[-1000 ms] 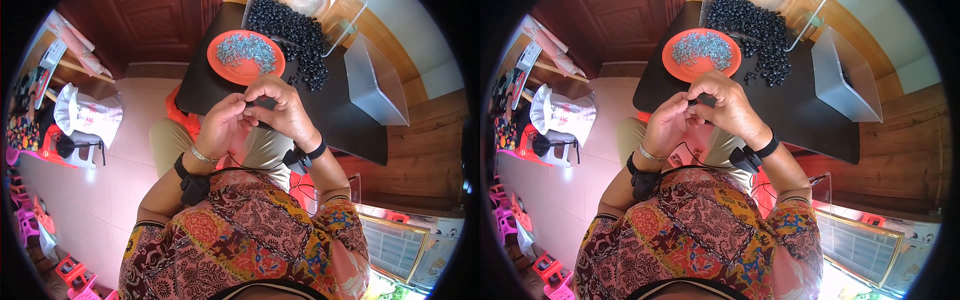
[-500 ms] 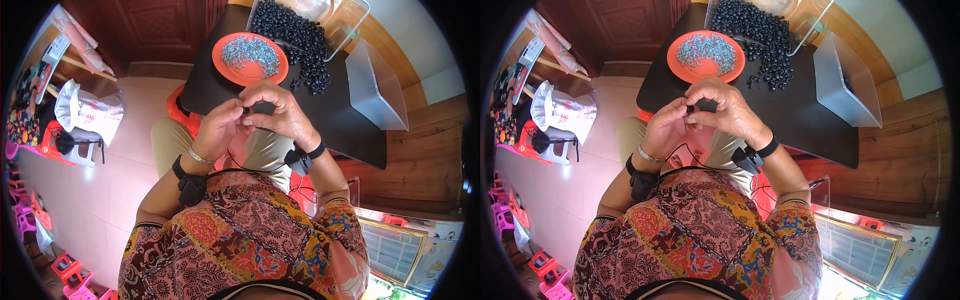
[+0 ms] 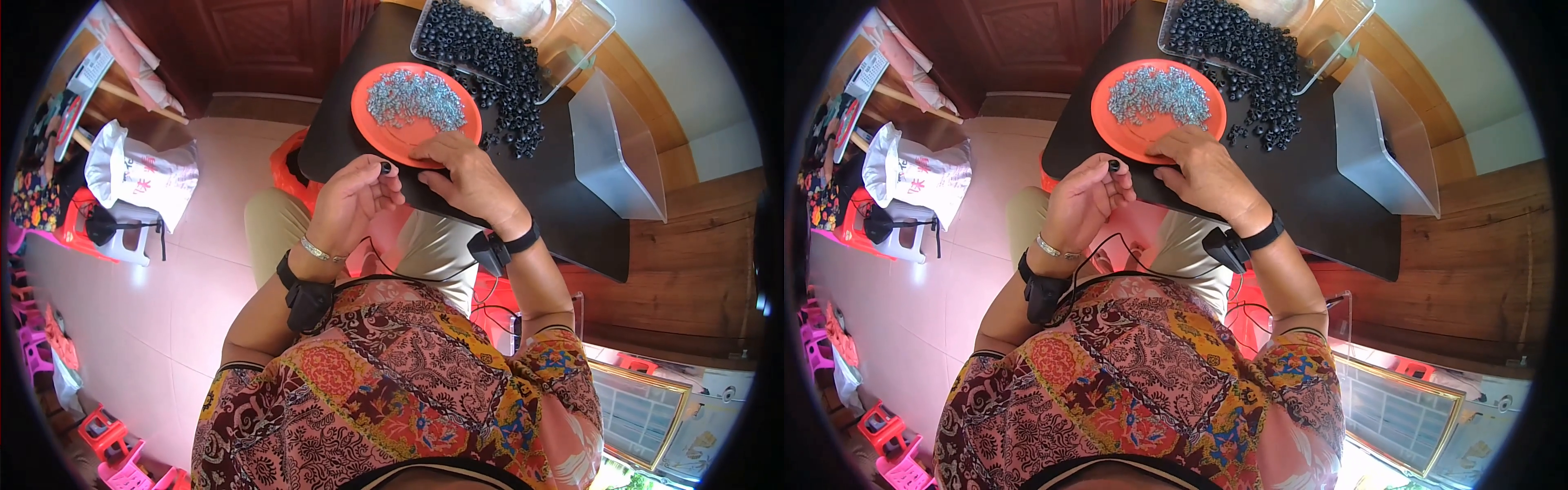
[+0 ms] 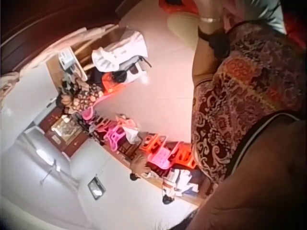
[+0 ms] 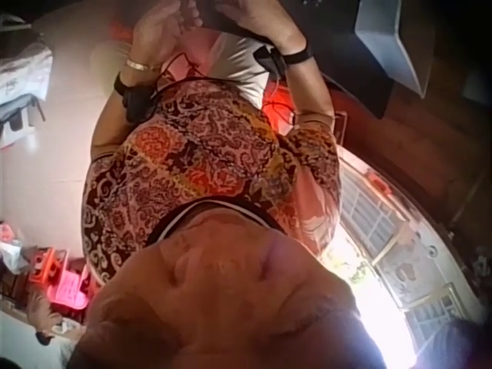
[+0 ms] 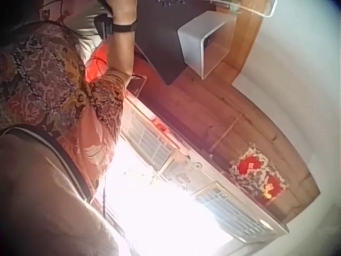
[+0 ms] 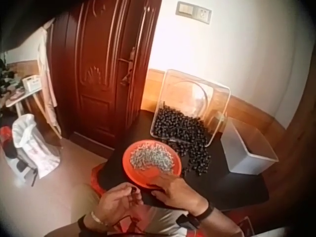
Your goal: Manually inserting small silver components into black plastic housings.
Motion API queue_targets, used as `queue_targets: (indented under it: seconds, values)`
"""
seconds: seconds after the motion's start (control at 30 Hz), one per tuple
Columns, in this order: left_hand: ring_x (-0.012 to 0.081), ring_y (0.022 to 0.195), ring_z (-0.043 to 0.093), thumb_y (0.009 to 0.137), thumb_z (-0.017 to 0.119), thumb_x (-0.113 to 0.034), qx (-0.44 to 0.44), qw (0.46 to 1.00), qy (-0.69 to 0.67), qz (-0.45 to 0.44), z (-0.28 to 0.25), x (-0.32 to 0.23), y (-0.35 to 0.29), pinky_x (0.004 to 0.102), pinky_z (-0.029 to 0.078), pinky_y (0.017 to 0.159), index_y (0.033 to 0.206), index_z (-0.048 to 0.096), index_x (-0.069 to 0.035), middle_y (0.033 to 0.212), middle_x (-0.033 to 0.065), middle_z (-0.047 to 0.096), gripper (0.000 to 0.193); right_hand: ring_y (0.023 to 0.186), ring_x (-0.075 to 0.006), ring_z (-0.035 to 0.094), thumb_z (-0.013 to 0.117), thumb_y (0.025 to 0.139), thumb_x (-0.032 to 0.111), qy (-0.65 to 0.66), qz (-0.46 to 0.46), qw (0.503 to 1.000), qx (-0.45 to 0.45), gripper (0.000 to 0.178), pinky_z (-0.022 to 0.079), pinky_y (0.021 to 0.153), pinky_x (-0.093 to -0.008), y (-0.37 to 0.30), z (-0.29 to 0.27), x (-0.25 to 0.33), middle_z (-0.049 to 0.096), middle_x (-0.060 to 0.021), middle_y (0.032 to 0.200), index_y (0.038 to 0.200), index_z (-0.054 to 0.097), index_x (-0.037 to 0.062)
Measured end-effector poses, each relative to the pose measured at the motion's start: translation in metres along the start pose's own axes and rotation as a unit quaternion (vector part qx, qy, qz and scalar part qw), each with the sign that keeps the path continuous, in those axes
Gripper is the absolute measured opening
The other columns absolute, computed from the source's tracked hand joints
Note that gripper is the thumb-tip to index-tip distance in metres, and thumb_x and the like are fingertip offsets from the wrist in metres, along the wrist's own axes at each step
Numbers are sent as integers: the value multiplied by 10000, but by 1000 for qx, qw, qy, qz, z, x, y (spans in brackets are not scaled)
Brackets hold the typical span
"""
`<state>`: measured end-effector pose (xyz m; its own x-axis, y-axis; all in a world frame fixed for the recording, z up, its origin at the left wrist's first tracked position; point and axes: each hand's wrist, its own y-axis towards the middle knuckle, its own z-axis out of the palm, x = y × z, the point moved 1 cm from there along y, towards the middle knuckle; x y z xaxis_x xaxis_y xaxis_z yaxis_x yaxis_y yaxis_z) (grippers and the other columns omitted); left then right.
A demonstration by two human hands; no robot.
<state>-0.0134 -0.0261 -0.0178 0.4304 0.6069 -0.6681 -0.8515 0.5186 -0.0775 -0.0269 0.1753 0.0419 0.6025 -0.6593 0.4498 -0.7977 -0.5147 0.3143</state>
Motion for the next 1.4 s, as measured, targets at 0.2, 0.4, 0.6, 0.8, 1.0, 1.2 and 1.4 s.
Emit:
queue_targets:
  seconds: [0.2, 0.4, 0.6, 0.8, 1.0, 1.2, 1.4]
  values:
    - [193, 842, 597, 969, 448, -238, -2, 1000, -5, 3, 0, 1, 1, 307, 465, 779, 983, 541, -46, 922, 70, 594, 213, 882, -287, 609, 682, 771, 31, 6, 43, 999, -14, 211, 493, 783, -363, 14, -21, -13, 655, -117, 907, 980, 658, 20]
    - [201, 849, 604, 966, 450, -238, -3, 1000, -1, 1, 2, 1, 1, 316, 470, 790, 985, 542, -46, 931, 75, 599, 214, 881, -302, 611, 654, 785, 81, -60, -29, 998, 3, 164, 496, 770, -367, 48, -12, -35, 663, -111, 897, 941, 676, 33]
    - [211, 825, 628, 942, 476, -208, -17, 1000, -26, 6, 1, 1, 2, 307, 480, 740, 968, 564, -38, 897, 85, 630, 194, 907, -301, 610, 653, 765, 93, -130, -68, 988, 55, 129, 490, 781, -389, 67, 12, -37, 647, -100, 886, 883, 673, 45]
    - [219, 860, 618, 959, 446, -241, -5, 1000, -18, 2, -2, 0, 3, 320, 467, 769, 981, 553, -53, 928, 83, 616, 216, 891, -302, 612, 643, 753, 75, -193, -28, 973, 126, 127, 490, 774, -392, 54, -13, -37, 633, -102, 872, 876, 671, 63]
    - [220, 857, 617, 959, 439, -241, -23, 1000, -8, -2, 0, 1, 3, 319, 461, 765, 971, 551, -58, 922, 82, 616, 215, 838, -324, 615, 644, 738, 47, -137, -45, 987, 65, 118, 494, 740, -395, 62, -13, -25, 623, -114, 842, 855, 660, 57]
    - [224, 858, 617, 955, 441, -239, -12, 1000, -16, 0, 0, 1, 3, 320, 461, 763, 975, 549, -57, 928, 84, 615, 213, 818, -337, 613, 633, 735, 40, -121, -119, 982, 84, 93, 494, 723, -401, 69, 14, -20, 630, -140, 844, 828, 641, 37]
    - [210, 846, 609, 958, 440, -236, -15, 1000, -19, -7, 1, 1, 2, 310, 456, 764, 983, 552, -56, 923, 81, 613, 213, 789, -329, 630, 620, 733, 32, -107, -87, 988, 64, 107, 507, 708, -399, 64, 14, -20, 650, -147, 851, 836, 645, 16]
